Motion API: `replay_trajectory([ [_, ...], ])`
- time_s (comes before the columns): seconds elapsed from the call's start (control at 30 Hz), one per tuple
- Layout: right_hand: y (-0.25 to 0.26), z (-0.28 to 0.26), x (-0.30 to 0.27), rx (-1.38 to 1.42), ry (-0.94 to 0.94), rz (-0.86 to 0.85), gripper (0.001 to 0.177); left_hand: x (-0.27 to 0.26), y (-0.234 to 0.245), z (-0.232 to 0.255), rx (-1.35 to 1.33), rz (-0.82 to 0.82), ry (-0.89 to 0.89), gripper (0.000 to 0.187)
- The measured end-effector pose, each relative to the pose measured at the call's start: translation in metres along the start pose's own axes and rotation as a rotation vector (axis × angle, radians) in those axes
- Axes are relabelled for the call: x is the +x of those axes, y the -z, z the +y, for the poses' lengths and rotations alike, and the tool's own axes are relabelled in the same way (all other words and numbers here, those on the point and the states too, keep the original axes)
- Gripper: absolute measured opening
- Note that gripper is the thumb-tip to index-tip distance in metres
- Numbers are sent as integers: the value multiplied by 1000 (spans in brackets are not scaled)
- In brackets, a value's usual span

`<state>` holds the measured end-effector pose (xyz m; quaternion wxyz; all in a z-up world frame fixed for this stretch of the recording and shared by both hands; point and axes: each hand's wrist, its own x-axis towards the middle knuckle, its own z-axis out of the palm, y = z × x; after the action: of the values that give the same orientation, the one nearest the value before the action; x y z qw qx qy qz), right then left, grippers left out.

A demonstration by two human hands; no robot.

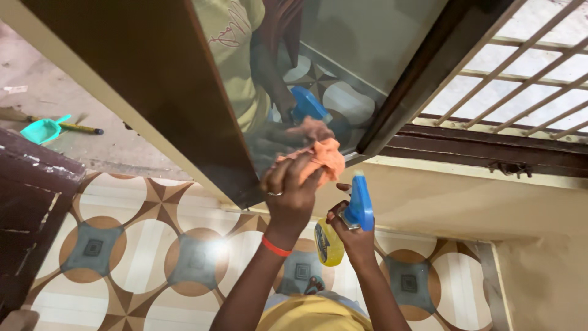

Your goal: The person cleans a glass door and its metal frame using a spray bottle and a cloth. They repeatedly spray the surface and wipe it down, moving from the glass pane to the vertical and horizontal frame sections.

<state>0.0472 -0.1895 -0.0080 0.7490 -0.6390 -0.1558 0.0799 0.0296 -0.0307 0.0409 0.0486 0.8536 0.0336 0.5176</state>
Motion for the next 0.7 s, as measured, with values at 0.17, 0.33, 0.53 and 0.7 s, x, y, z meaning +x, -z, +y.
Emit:
replay_trajectory([
  [0.17,1,-6,4,-21,20,-36,63,10,2,-1,55,53,-14,13],
  [0.33,0,-4,4,-43,-13,9,59,-1,-9,5,42,-43,-54,18],
  [0.53,8,1,3,-22,7,-20,64,17,-3,6,34,-47,-106,18],
  [0.7,9,4,4,-19,-26,25,64,39,-8,14,10,-10,-116,15],
])
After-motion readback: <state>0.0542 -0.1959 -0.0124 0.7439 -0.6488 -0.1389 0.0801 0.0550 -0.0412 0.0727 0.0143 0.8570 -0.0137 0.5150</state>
